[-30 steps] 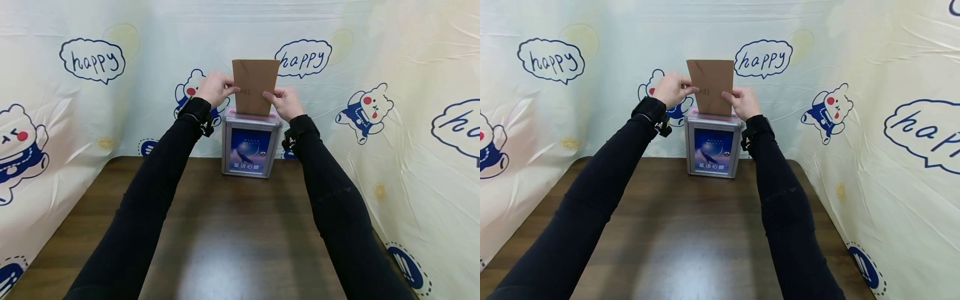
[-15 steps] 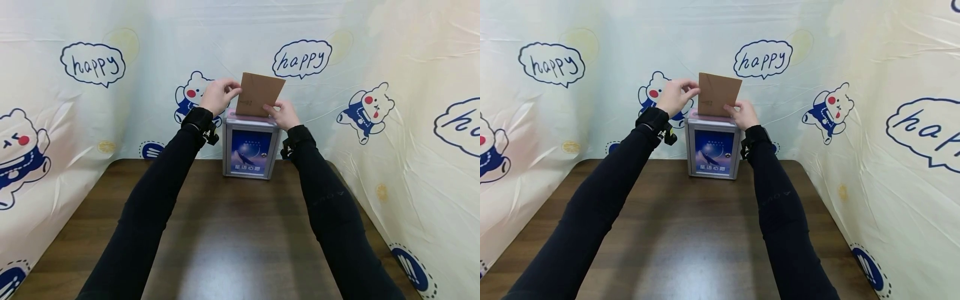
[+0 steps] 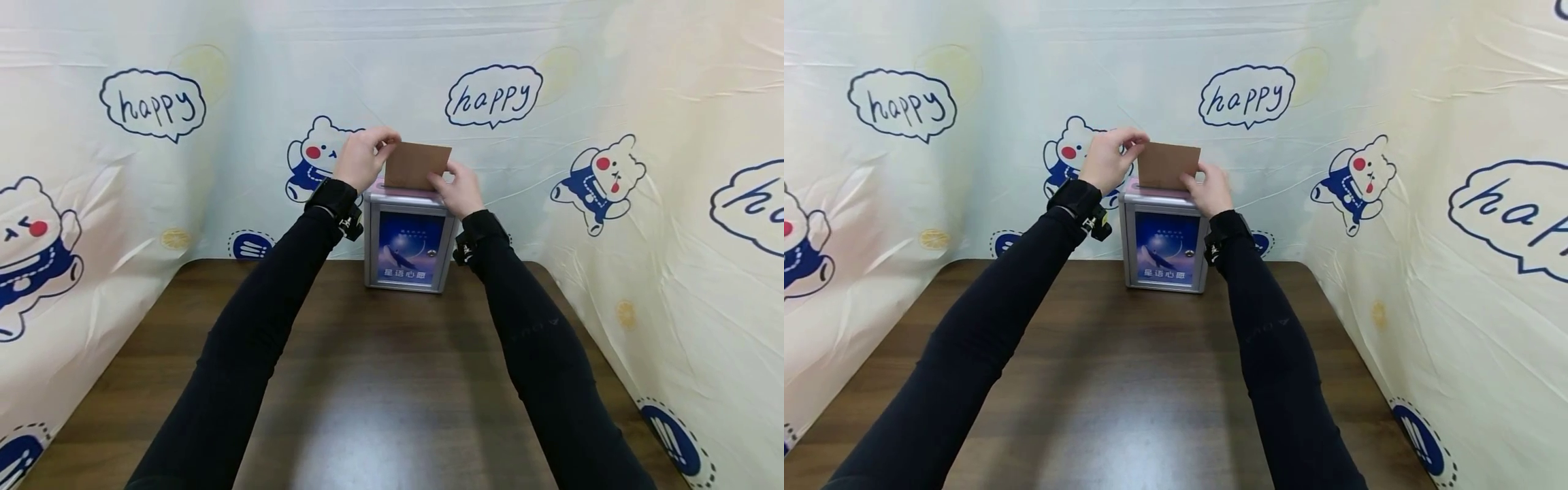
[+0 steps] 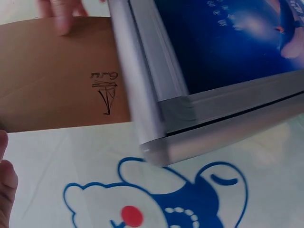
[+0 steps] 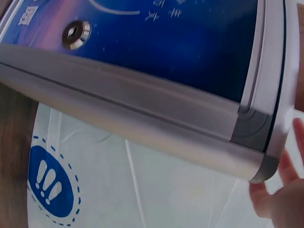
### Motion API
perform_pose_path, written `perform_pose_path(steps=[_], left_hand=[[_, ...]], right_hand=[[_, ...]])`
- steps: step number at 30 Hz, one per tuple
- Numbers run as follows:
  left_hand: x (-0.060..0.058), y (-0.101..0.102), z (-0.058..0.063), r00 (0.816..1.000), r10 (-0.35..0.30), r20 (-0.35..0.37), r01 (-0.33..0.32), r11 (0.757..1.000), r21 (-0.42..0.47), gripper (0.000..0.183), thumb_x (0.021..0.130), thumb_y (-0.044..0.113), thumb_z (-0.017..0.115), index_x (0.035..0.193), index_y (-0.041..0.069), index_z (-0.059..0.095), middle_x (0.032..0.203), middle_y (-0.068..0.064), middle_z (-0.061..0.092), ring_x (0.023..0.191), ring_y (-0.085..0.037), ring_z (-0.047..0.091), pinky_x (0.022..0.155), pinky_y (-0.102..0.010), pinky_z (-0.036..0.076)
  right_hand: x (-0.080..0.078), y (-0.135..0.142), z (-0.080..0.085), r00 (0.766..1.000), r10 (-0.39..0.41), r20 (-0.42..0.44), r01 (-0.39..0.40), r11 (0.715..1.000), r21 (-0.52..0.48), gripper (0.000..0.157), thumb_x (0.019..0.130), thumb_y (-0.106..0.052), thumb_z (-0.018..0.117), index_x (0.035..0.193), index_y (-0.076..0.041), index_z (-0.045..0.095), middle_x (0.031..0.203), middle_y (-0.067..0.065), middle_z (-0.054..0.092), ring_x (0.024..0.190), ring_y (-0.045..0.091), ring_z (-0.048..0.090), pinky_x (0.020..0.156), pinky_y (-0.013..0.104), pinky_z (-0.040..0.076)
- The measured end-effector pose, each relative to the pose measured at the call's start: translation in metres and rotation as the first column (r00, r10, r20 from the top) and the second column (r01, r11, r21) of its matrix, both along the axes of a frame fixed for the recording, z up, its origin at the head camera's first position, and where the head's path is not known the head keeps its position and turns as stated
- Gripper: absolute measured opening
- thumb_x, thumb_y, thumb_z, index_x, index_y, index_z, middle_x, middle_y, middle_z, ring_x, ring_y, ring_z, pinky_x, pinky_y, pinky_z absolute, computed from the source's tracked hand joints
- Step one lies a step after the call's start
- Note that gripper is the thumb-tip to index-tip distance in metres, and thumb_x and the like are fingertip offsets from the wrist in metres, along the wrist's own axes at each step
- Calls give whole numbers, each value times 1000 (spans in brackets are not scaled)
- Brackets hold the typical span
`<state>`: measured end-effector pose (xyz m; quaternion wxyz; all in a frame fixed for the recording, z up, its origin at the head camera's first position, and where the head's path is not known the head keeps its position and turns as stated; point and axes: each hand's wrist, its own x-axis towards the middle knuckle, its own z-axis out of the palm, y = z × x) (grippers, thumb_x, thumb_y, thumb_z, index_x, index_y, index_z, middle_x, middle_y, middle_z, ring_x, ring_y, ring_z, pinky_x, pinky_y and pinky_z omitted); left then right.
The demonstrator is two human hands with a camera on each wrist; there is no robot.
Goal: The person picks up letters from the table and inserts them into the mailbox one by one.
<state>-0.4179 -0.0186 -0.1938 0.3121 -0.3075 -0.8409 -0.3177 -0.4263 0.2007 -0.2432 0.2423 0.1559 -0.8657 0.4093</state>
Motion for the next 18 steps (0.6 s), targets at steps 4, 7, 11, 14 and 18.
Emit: perform_pose_path(steps=[4,7,11,14,18], left_hand=[[-4,-1,-11,999,8,37,-8,1000,10,21,99,12,58,115,5,69,111,-7,69,95,-20,62,85,-31,47],[-6,-1,-17,997,31,73,-30,1000,-5,22,100,13,57,117,7,69,113,-6,69,95,-20,61,83,-32,47],[-6,-2,-26,989,70,132,-64,997,-49,23,101,15,56,120,10,67,115,-6,67,100,-21,60,85,-34,46],[-7,-2,-33,981,90,170,-75,993,-89,26,101,16,55,124,10,66,122,-6,65,113,-23,56,94,-35,44],[-11,0,-43,974,119,192,-93,985,-143,28,101,16,55,126,9,66,126,-7,64,124,-25,50,105,-36,37]], right_hand=[[5,-8,4,995,-31,-92,21,994,-109,34,94,-16,66,126,-7,60,116,12,65,108,23,57,91,34,43],[7,-12,7,985,-70,-160,47,989,-142,34,95,-12,64,129,-9,60,110,10,67,99,20,59,80,30,44],[8,-13,4,971,-91,-221,72,993,-92,21,95,-6,63,114,-4,71,104,10,71,91,22,61,79,30,44],[9,-12,-2,974,-89,-207,83,996,-37,19,94,-3,61,108,-1,74,106,12,71,93,25,62,83,34,45],[10,-12,-9,979,-128,-161,138,989,50,21,95,-6,59,110,-3,74,109,11,71,105,27,60,95,37,42]])
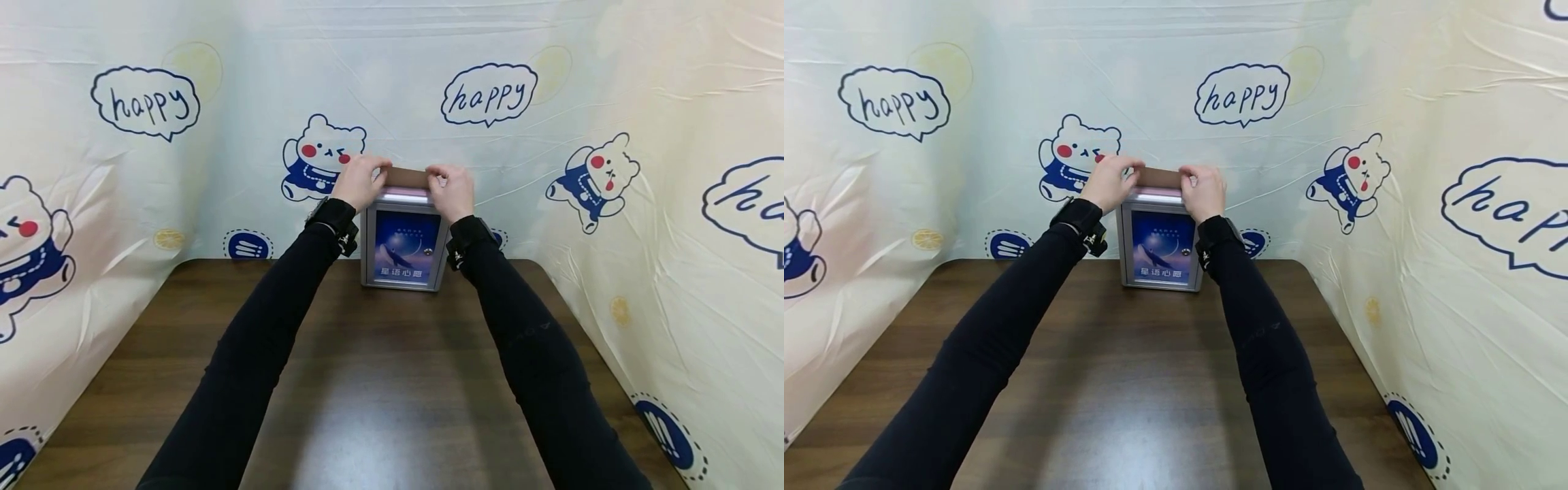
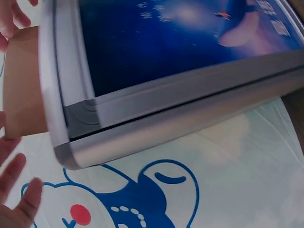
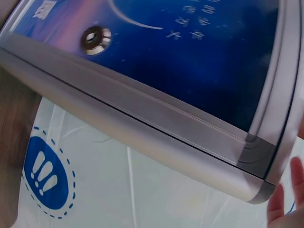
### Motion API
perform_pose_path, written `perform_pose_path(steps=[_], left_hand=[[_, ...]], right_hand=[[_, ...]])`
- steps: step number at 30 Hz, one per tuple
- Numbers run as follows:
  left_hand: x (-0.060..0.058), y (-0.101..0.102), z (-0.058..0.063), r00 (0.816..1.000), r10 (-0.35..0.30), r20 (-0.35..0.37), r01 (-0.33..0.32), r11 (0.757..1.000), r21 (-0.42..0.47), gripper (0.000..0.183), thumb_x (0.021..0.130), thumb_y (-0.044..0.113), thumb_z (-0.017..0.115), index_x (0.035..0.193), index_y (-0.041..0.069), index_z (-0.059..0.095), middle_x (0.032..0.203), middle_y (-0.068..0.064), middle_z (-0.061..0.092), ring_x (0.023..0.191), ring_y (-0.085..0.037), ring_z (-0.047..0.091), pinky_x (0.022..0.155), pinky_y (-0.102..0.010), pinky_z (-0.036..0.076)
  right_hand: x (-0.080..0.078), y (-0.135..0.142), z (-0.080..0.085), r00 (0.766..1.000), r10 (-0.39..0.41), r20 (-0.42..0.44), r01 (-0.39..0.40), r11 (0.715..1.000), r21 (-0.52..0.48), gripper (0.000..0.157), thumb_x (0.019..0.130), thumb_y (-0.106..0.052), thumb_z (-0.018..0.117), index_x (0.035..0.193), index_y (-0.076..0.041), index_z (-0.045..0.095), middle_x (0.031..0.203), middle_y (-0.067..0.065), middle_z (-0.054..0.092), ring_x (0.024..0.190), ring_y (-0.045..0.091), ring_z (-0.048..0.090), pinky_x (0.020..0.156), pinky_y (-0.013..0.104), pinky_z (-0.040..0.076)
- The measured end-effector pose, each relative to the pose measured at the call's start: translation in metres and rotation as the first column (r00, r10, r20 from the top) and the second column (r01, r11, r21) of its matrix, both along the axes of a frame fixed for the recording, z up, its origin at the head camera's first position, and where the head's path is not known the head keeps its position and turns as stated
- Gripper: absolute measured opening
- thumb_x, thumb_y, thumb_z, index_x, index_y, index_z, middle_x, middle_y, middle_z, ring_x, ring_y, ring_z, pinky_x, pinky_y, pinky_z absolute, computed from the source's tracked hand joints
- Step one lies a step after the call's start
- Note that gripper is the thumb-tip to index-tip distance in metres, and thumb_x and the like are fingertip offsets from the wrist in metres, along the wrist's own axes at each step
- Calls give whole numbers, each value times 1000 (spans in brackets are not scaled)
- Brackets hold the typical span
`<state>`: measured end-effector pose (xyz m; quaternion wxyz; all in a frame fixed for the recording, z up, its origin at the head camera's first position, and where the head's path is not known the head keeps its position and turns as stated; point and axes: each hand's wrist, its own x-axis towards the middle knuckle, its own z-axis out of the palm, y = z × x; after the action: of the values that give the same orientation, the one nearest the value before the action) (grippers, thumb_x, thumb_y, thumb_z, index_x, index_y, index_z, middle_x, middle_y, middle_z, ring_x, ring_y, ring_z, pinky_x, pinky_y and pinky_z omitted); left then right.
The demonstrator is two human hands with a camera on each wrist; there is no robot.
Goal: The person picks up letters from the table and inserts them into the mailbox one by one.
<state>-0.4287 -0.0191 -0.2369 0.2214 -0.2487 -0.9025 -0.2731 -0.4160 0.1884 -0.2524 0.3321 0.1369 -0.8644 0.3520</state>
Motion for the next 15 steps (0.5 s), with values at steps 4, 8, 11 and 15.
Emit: perform_pose_path(steps=[4,8,11,15], left_hand=[[0,2,-9,999,36,36,-34,998,-56,27,101,19,55,123,10,68,121,-8,64,119,-26,52,102,-40,39],[0,2,-15,996,52,71,-46,996,-78,32,101,26,54,128,12,64,128,-8,61,123,-25,50,105,-42,37],[1,0,-19,997,33,76,-27,997,-78,37,102,30,53,133,12,60,137,-7,56,132,-24,44,110,-41,30],[8,-7,-26,996,13,83,-5,995,-104,48,102,39,49,142,12,51,151,-10,41,142,-25,30,115,-43,21]], right_hand=[[3,-1,-6,996,-57,70,54,998,44,23,95,-11,56,108,-8,75,113,10,68,115,28,52,103,42,31],[6,1,-10,990,-75,123,68,996,59,27,95,-13,53,112,-10,74,119,12,64,121,28,46,104,47,26],[9,5,-11,988,-68,140,61,997,54,30,98,-17,52,119,-10,71,125,14,62,128,28,43,108,46,23],[19,15,-16,987,-62,149,50,995,86,38,102,-28,49,132,-10,61,140,13,53,140,29,30,114,46,14]])
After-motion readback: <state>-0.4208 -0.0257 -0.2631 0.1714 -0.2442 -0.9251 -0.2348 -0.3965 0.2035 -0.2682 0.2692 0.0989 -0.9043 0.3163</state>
